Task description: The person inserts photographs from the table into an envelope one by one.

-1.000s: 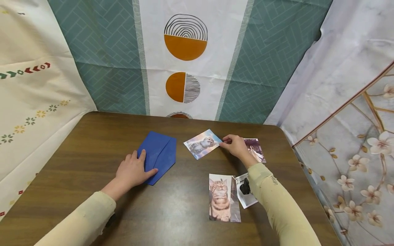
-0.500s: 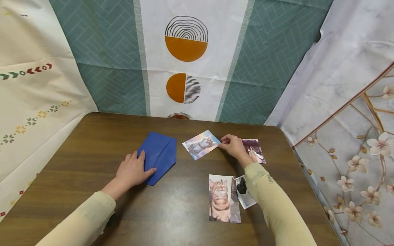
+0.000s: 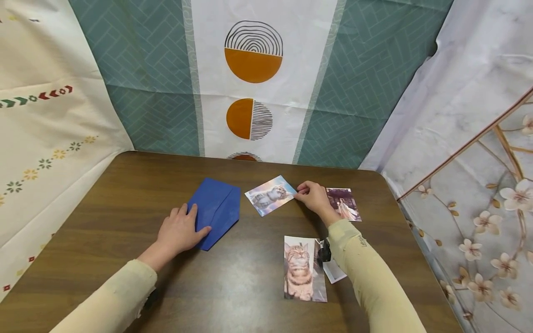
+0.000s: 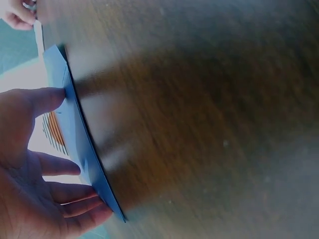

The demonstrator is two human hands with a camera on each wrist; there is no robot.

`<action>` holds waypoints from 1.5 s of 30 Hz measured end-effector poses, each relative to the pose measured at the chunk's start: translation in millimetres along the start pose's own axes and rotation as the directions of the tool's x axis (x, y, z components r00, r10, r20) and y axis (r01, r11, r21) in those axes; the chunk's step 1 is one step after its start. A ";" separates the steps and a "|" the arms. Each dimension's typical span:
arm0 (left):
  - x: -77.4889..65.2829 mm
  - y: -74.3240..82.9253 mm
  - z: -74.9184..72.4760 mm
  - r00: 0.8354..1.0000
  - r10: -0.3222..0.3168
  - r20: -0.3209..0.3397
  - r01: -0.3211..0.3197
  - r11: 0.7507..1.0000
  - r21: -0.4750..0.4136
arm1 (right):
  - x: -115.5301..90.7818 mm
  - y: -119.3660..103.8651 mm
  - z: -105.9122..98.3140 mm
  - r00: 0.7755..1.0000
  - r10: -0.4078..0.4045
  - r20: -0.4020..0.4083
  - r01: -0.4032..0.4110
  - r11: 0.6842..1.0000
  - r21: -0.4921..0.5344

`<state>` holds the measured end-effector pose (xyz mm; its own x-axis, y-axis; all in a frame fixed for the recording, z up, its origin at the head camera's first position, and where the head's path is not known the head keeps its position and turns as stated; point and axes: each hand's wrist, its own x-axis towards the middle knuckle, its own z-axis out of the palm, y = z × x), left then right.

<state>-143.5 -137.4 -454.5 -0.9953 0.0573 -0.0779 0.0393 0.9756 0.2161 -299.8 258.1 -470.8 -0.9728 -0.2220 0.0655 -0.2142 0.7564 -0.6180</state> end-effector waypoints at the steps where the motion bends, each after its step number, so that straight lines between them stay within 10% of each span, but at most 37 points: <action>1: 0.2 -0.1 0.2 1.000 -0.001 -0.001 0.001 1.000 -0.002 | 0.7 -0.2 1.0 1.000 -0.001 -0.005 0.001 1.000 -0.001; 45: 6.4 -9.5 4.8 0.995 -0.071 -0.073 0.058 0.984 -0.170 | 9.2 1.1 -5.9 0.995 0.078 0.063 -0.094 0.940 0.329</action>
<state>-149.8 -145.3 -461.7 -0.9994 -0.0281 -0.0214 -0.0341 0.9272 0.3731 -309.5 260.5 -466.3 -0.9791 -0.2009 -0.0322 -0.0809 0.5296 -0.8444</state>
